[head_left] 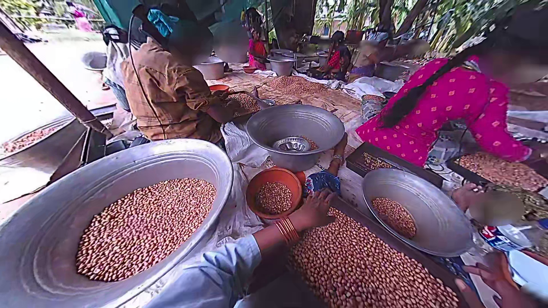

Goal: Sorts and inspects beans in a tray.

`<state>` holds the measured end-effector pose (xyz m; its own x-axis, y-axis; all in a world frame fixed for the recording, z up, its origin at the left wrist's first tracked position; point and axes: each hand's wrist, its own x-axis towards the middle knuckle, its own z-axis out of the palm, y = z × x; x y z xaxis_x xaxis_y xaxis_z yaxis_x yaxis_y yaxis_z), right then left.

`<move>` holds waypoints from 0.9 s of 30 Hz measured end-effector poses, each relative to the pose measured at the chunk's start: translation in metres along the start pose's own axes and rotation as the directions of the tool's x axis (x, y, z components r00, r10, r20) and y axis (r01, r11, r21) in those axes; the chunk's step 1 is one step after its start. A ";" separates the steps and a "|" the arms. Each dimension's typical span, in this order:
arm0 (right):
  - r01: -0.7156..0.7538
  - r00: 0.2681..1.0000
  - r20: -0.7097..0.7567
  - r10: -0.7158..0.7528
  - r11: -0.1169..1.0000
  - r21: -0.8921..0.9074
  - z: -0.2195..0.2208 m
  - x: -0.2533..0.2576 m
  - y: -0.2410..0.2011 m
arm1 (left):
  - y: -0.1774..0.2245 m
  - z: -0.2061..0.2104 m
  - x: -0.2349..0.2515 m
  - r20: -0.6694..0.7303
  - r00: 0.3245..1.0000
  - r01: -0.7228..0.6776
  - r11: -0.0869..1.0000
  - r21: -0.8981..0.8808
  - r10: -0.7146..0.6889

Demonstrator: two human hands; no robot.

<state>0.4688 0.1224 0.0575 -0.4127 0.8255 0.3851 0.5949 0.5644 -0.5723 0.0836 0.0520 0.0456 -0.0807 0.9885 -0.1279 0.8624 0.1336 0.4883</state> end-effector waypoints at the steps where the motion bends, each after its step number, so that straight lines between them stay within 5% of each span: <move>1: 0.085 0.996 -0.032 -0.084 0.996 0.023 -0.001 0.016 -0.020 | 0.015 -0.005 0.006 -0.004 0.999 -0.053 0.998 -0.026 0.053; 5: 0.265 0.937 -0.227 -0.267 0.964 -0.038 0.028 0.068 -0.075 | 0.068 -0.007 0.033 -0.010 0.957 -0.291 0.954 -0.070 0.291; 9: 0.225 0.961 -0.161 -0.223 0.974 -0.006 0.068 0.085 -0.077 | 0.092 0.012 0.054 -0.074 0.855 -0.516 0.829 -0.216 0.513; 18: -0.014 0.999 0.049 0.007 0.990 0.141 0.122 0.076 -0.019 | 0.054 0.070 0.087 -0.069 0.932 -0.343 0.807 -0.480 0.355; 27: -0.004 0.994 0.112 -0.013 0.989 0.151 0.123 0.089 0.004 | 0.043 0.066 0.098 -0.290 0.881 -0.470 0.773 -0.427 0.375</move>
<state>0.3495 0.1973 0.0008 -0.4948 0.8123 0.3089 0.4859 0.5533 -0.6766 0.1463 0.1502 -0.0030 0.1075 0.9411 0.3207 0.4906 -0.3308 0.8061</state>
